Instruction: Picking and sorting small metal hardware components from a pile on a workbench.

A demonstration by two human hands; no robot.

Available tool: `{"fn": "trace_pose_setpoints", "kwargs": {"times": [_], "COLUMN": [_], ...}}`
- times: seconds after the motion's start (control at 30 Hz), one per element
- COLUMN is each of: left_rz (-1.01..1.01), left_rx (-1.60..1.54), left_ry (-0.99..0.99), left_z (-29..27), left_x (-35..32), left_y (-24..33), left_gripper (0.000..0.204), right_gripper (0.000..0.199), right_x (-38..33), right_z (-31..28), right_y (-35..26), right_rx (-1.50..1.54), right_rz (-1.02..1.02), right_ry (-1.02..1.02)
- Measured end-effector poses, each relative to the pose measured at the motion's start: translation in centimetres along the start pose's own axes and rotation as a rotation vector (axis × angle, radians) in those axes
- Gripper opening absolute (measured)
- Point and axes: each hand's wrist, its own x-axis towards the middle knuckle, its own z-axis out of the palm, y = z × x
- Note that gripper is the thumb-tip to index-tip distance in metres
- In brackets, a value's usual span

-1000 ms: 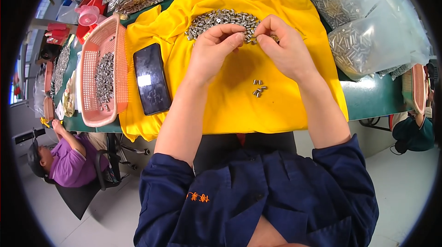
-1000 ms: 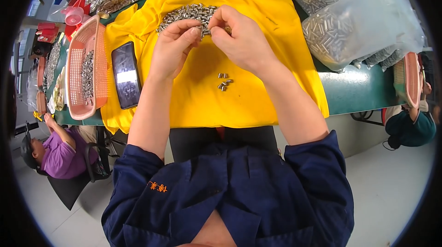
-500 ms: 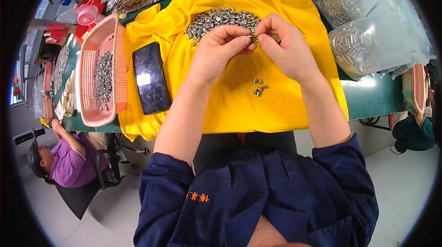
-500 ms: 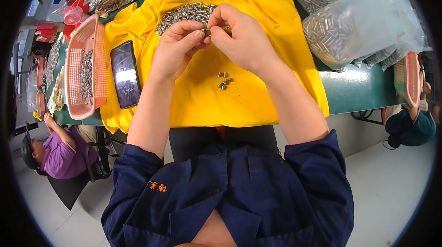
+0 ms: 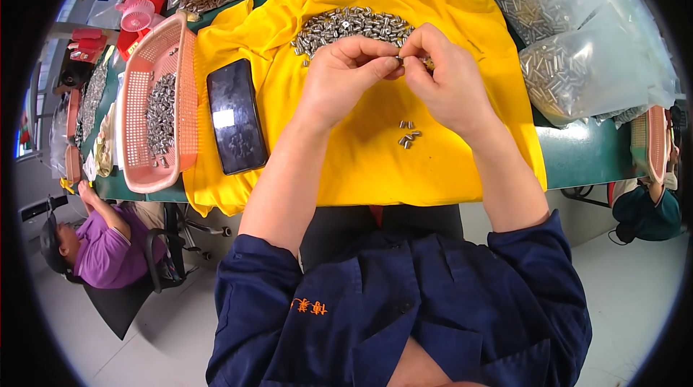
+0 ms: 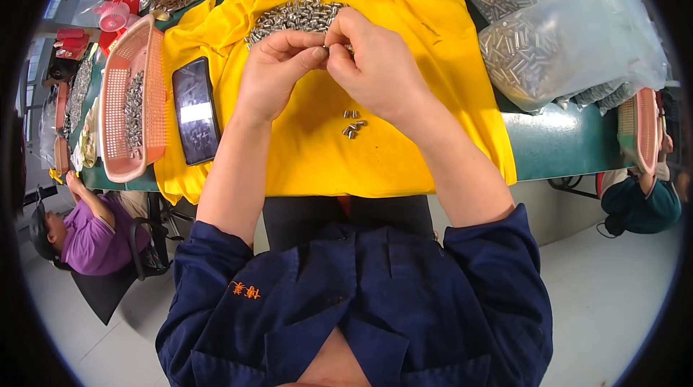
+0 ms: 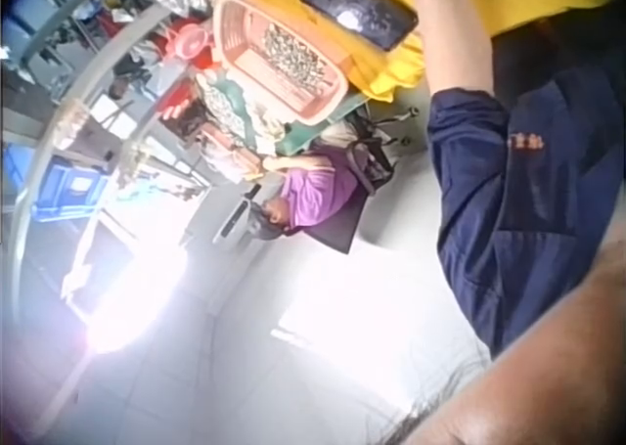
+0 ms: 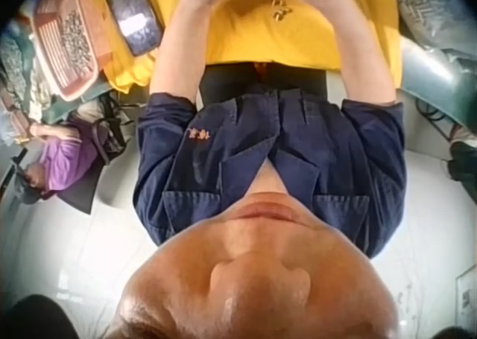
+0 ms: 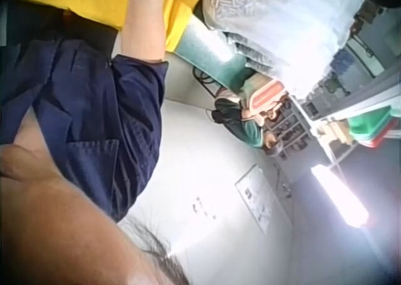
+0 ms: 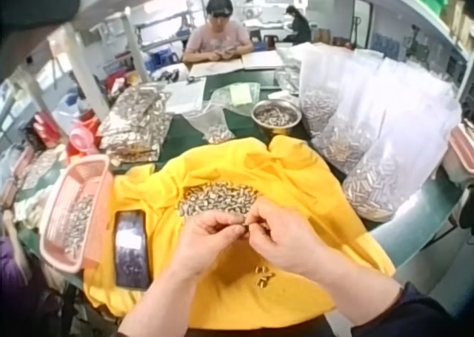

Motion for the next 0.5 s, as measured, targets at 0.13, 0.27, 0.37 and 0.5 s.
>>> {"fn": "trace_pose_setpoints", "kwargs": {"times": [0.13,0.27,0.37,0.5], "left_rz": [0.005,0.010,-0.028,-0.048], "left_rx": [0.022,-0.051,-0.127,-0.034], "left_ry": [0.005,0.004,0.003,0.004], "left_z": [0.33,0.19,0.38,0.28], "left_x": [0.12,0.10,0.10,-0.09], "left_y": [0.04,0.06,0.70,0.70], "left_gripper": [0.012,0.013,0.013,0.011], "right_gripper": [0.004,0.005,0.006,0.006], "right_x": [0.04,0.19,0.28,0.03], "right_z": [0.42,0.17,0.06,0.05], "right_y": [0.76,0.59,0.39,0.21], "right_rx": [0.164,0.120,0.078,0.033], "right_rz": [0.056,0.019,-0.056,-0.069], "right_ry": [0.045,0.031,0.048,0.023]}}
